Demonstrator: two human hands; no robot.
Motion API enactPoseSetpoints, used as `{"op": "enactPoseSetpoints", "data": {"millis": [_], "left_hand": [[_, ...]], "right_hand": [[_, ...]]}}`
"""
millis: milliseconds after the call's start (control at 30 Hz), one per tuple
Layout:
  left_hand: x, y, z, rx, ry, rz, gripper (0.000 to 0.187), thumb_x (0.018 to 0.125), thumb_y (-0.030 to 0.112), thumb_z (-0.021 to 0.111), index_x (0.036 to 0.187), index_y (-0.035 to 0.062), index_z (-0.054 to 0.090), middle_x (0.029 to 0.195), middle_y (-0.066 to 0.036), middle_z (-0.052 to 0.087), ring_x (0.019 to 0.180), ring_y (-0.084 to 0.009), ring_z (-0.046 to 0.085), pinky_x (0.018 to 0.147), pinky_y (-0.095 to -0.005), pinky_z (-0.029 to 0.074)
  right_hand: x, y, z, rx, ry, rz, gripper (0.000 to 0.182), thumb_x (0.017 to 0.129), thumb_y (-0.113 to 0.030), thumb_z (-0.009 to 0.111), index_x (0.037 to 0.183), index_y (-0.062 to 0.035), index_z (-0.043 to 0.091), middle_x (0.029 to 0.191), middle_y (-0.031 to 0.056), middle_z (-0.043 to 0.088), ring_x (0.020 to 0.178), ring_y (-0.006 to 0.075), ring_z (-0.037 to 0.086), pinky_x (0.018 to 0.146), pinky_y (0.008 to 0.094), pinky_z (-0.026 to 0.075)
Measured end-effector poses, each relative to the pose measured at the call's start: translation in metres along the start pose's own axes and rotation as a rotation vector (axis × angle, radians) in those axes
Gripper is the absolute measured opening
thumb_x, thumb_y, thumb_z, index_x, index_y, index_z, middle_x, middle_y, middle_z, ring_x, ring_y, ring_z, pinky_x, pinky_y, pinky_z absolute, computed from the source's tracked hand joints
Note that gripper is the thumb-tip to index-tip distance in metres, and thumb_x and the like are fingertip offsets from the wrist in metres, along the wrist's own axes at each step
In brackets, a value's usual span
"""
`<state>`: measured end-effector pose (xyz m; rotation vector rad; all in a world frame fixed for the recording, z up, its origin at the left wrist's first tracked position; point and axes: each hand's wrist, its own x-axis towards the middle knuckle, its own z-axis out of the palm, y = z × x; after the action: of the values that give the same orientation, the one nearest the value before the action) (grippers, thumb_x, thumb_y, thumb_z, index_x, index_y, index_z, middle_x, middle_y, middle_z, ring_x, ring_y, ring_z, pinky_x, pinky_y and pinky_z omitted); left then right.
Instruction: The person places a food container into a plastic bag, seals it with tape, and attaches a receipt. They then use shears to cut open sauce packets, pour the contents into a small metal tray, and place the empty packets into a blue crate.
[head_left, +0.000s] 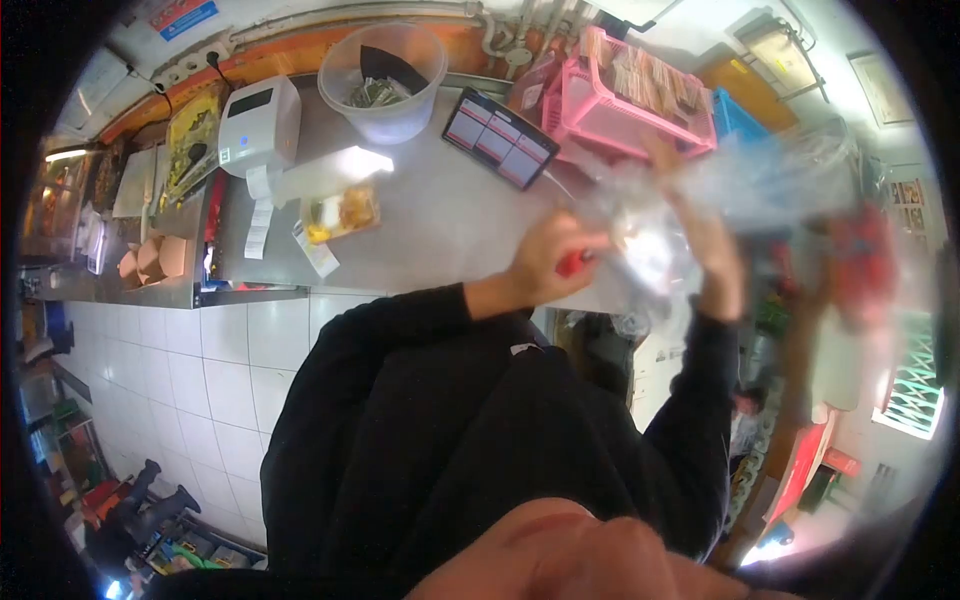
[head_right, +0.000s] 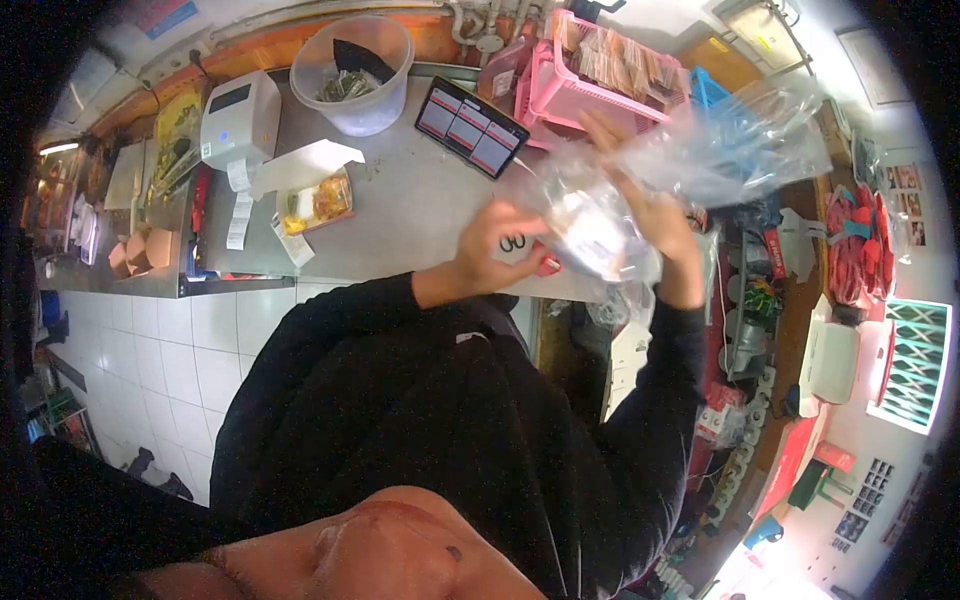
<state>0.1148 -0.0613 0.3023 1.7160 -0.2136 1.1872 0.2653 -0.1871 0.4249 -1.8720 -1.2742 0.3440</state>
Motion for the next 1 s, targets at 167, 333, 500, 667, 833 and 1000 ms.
{"op": "enactPoseSetpoints", "data": {"millis": [167,333,500,667,833,1000], "left_hand": [[-0.048,-0.005,0.048,-0.569,-0.807,-0.254,0.036,0.084,0.028,0.062,0.106,0.0,0.058,0.096,-0.015,0.061,0.085,-0.0258,0.059,0.073,-0.0371,0.047],[-0.056,-0.039,0.086,-1.475,-0.891,-1.401,0.108,0.069,0.085,0.011,0.123,-0.0016,0.048,0.112,-0.02,0.057,0.096,-0.0307,0.06,0.075,-0.0416,0.051],[-0.025,-0.022,0.106,-1.883,-1.072,-1.457,0.111,0.064,0.087,0.012,0.138,0.0062,0.027,0.129,-0.027,0.042,0.108,-0.0436,0.051,0.081,-0.0539,0.048],[0.0,0.0,0.146,-1.264,-0.691,-1.481,0.089,0.077,0.075,0.033,0.138,0.0104,0.028,0.135,-0.015,0.039,0.116,-0.0395,0.045,0.089,-0.0498,0.045],[-0.021,-0.027,0.166,-0.856,-0.391,-0.831,0.067,0.078,0.055,0.055,0.123,0.0069,0.041,0.119,-0.013,0.049,0.104,-0.0312,0.053,0.091,-0.041,0.042],[0.014,-0.067,0.17,-0.503,-0.579,-0.175,0.041,0.075,0.032,0.069,0.101,0.004,0.056,0.099,-0.011,0.059,0.093,-0.0243,0.055,0.085,-0.0347,0.041]], "right_hand": [[-0.074,0.072,-0.021,-0.099,-0.184,0.101,0.047,0.09,-0.037,0.042,0.113,0.0013,0.054,0.117,0.0137,0.056,0.116,0.024,0.045,0.098,0.0331,0.032],[-0.12,0.083,-0.008,0.427,0.082,0.389,0.039,0.091,-0.037,0.038,0.086,-0.0017,0.053,0.095,0.0146,0.061,0.108,0.0245,0.049,0.095,0.0369,0.033],[-0.116,0.072,-0.021,0.769,0.108,0.043,0.039,0.092,-0.035,0.037,0.063,-0.0089,0.038,0.076,0.016,0.06,0.097,0.0281,0.053,0.091,0.04,0.035],[-0.134,0.105,-0.039,0.914,-0.054,0.026,0.037,0.091,-0.034,0.04,0.069,-0.0058,0.051,0.085,0.0175,0.062,0.106,0.0279,0.052,0.089,0.0368,0.037],[-0.134,0.098,-0.087,0.232,0.282,-0.149,0.041,0.092,-0.035,0.04,0.115,-0.0055,0.055,0.123,0.0184,0.051,0.115,0.0245,0.047,0.092,0.0338,0.038],[-0.153,0.171,-0.07,1.096,0.368,0.038,0.045,0.091,-0.033,0.04,0.128,-0.0078,0.048,0.137,0.015,0.039,0.114,0.024,0.047,0.093,0.0353,0.039]]}}
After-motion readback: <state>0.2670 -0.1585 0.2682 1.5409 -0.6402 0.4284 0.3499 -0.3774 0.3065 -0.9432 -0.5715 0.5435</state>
